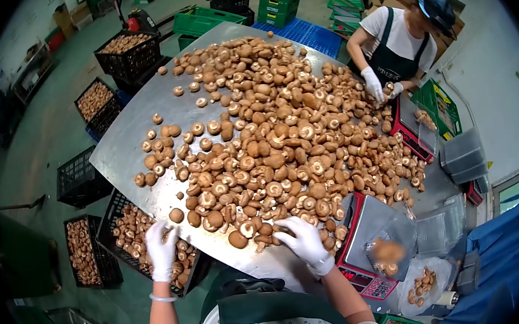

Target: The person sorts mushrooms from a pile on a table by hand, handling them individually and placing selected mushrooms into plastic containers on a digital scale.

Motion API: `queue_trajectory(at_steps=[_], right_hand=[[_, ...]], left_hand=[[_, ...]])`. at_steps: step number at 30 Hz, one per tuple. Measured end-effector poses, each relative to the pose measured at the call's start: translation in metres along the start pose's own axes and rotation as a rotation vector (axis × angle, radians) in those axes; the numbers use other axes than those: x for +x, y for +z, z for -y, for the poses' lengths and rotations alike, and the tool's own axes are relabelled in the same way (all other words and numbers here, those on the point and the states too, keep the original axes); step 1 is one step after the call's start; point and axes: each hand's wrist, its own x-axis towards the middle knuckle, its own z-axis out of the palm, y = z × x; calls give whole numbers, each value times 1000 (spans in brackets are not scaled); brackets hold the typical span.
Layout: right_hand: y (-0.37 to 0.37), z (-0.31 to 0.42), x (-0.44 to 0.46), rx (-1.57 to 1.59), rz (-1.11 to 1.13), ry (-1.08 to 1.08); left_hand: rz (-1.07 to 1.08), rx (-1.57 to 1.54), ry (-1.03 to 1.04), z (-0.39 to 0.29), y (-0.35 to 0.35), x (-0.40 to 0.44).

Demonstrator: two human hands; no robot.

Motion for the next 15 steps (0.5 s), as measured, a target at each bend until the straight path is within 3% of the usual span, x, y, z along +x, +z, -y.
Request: queue_trajectory(at_steps=[2, 4, 6, 10, 12, 14, 15], right_hand=[[33, 10, 27, -6, 58, 25], [69, 26, 53, -176, -86, -85], [100, 29, 71, -434, -32, -111], [122, 10, 77, -410, 5, -7], [107, 19, 70, -236, 22, 188], [92, 42, 66, -42, 100, 221], [87, 61, 65, 73, 224, 215]], left_hand=[[40, -30, 103, -35, 14, 10], [148, -41, 233, -49, 32, 17], [222, -44, 264, -61, 46, 20], [289, -66, 339, -57, 51, 22], [321, -272, 156, -54, 30, 27], [658, -731, -334, -32, 27, 20], [772, -945, -346, -20, 26, 15]])
